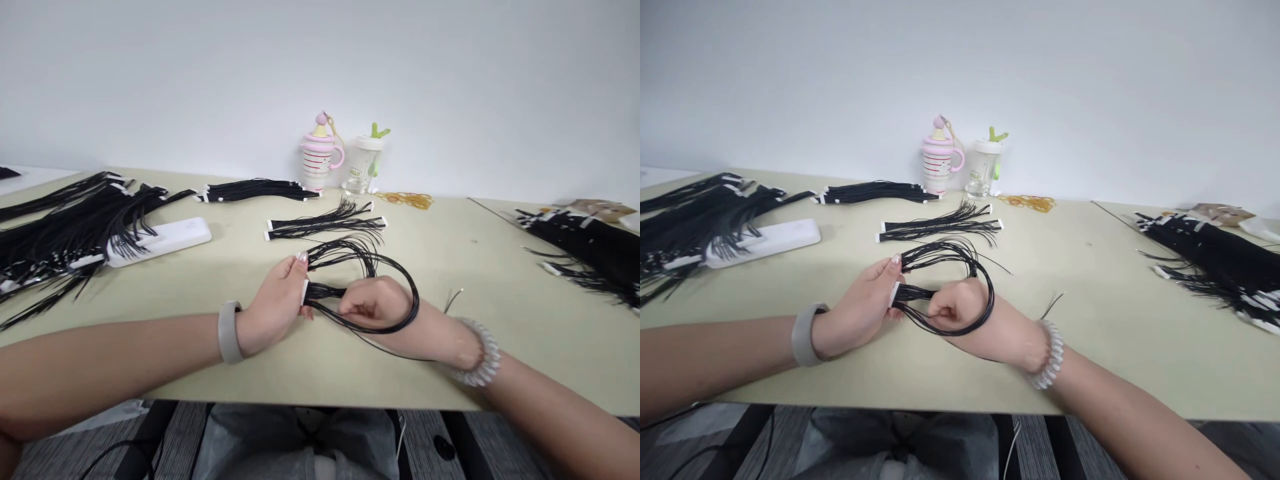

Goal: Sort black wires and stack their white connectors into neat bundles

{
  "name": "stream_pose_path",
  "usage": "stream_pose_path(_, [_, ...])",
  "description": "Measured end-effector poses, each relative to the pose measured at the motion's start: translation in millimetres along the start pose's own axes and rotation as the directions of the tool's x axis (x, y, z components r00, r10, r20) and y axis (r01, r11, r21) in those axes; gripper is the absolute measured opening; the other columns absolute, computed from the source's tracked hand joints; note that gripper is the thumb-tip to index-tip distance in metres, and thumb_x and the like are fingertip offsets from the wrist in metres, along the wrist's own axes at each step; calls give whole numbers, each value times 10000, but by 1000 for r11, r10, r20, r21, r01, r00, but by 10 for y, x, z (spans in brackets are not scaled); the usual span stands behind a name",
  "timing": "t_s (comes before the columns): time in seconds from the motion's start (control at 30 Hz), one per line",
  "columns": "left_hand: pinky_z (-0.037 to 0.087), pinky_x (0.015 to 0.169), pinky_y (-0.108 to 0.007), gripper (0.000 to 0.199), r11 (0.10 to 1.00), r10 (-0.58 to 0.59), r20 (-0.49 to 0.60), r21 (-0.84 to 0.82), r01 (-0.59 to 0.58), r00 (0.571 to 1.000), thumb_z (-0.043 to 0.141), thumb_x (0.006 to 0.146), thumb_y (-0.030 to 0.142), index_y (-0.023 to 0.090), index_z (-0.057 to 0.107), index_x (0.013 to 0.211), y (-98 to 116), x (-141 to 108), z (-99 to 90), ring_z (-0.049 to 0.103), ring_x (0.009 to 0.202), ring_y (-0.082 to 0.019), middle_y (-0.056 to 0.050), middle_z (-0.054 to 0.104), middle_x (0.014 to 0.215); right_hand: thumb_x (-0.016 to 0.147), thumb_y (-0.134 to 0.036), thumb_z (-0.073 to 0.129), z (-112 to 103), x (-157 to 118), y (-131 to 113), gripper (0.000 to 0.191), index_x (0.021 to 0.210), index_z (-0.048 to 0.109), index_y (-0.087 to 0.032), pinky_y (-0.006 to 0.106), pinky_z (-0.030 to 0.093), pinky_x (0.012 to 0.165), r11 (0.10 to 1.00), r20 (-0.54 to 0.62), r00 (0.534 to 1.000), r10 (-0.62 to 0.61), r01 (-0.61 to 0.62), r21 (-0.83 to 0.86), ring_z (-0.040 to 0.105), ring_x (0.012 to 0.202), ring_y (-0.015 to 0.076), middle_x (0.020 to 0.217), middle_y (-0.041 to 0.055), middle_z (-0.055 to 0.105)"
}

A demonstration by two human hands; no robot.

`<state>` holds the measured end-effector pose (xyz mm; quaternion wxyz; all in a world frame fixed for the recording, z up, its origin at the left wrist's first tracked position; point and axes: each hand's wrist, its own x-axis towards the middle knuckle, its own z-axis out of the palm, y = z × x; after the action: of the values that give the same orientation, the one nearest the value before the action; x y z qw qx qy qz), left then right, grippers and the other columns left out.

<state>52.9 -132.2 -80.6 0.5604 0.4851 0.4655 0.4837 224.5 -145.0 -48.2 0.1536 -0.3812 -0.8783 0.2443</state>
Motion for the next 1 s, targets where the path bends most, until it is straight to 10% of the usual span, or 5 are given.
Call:
stream_pose_path(0.17, [356,310,-175,309,999,-43,-5,-28,42,999,407,842,424,178,403,654,31,-15,18,412,345,-55,61,420,501,743,-213,549,-415,-177,91,121,697,654,-176,202,335,463,946,-304,948,98,-184,-267,430,449,61,509,-17,545])
stream_pose_path(0.33, [375,322,-180,295,998,-61,23,-32,62,998,418,835,424,178,428,672,45,-22,16,428,373,-64,58,423,510,681,-140,614,-684,-237,262,139,807,672,-130,262,452,582,990,-894,428,134,-27,135,591,645,137,722,71,648])
stream_pose_path(0.43, [364,319,-178,325,998,-56,45,-15,57,997,446,807,465,181,425,651,36,-22,6,417,375,-65,58,415,501,719,-83,532,-724,-193,316,182,861,641,-115,308,457,681,876,-922,327,208,357,324,600,817,154,976,121,615])
stream_pose_path(0.77, [324,334,-175,375,999,-13,145,47,6,989,433,801,494,177,435,601,36,-42,-21,379,354,-72,57,393,405,786,-231,541,-242,-8,50,105,769,610,-154,223,415,525,997,-515,855,63,-27,79,522,564,89,662,18,603])
stream_pose_path(1.0, [321,337,-186,397,996,16,186,82,-32,982,433,793,515,177,423,587,-4,-36,-39,372,349,-68,57,397,423,817,-232,513,-119,43,76,161,758,642,-157,206,371,586,957,-337,927,-167,69,-283,507,610,85,648,14,589])
